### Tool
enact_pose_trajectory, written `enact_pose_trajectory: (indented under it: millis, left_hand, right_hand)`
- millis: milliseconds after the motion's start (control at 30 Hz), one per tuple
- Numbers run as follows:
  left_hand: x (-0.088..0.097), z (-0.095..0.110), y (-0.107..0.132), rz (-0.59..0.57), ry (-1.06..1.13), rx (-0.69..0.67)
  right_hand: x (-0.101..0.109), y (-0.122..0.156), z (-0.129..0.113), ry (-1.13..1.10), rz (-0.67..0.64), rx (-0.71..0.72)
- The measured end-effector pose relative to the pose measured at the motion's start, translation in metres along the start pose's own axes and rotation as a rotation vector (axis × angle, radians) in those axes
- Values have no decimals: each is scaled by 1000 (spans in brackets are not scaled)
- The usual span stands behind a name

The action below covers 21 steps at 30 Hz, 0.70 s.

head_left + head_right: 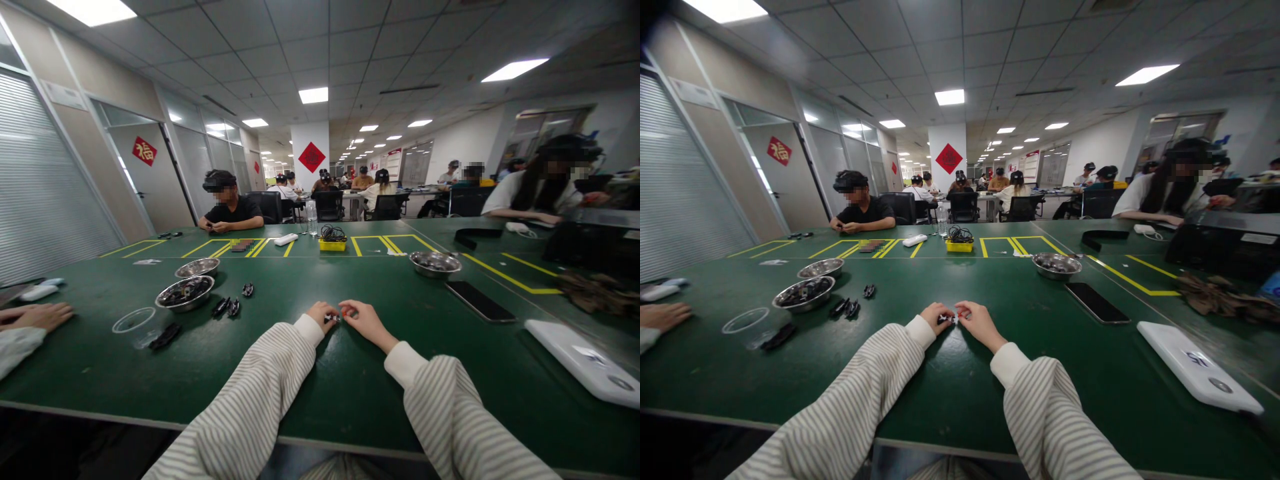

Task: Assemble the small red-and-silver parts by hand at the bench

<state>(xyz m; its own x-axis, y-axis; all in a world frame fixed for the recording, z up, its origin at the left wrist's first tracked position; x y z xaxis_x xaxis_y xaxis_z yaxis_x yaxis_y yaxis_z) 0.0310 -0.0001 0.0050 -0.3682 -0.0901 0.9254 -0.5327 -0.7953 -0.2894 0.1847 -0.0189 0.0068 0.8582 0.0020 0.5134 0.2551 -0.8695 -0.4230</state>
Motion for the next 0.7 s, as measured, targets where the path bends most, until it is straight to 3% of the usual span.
enact_pose_trajectory:
  millis: [200, 433, 700]
  left_hand:
    - [-2, 1, 1, 6, 11, -66]
    - [-2, 2, 1, -14, -2, -28]
    - [-5, -3, 0, 1, -6, 3]
  right_hand:
    - [2, 1, 0, 111, 26, 34]
    - [3, 0, 6, 236, -62, -6]
    - [11, -2, 4, 180, -199, -7]
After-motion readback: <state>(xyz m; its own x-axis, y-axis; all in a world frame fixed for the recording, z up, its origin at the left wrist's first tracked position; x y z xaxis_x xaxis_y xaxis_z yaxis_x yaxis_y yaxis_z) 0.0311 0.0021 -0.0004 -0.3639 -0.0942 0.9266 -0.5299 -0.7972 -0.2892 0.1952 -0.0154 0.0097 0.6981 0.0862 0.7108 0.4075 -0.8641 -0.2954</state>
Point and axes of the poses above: each hand's wrist, its own y-axis away from the middle knuckle, its own x-axis out of the back of the hand, z = x × y, the point moved 1 cm from there along -y, towards the middle knuckle, and after that the axes turned 6 degrees about -y, right-handed, at the moved point
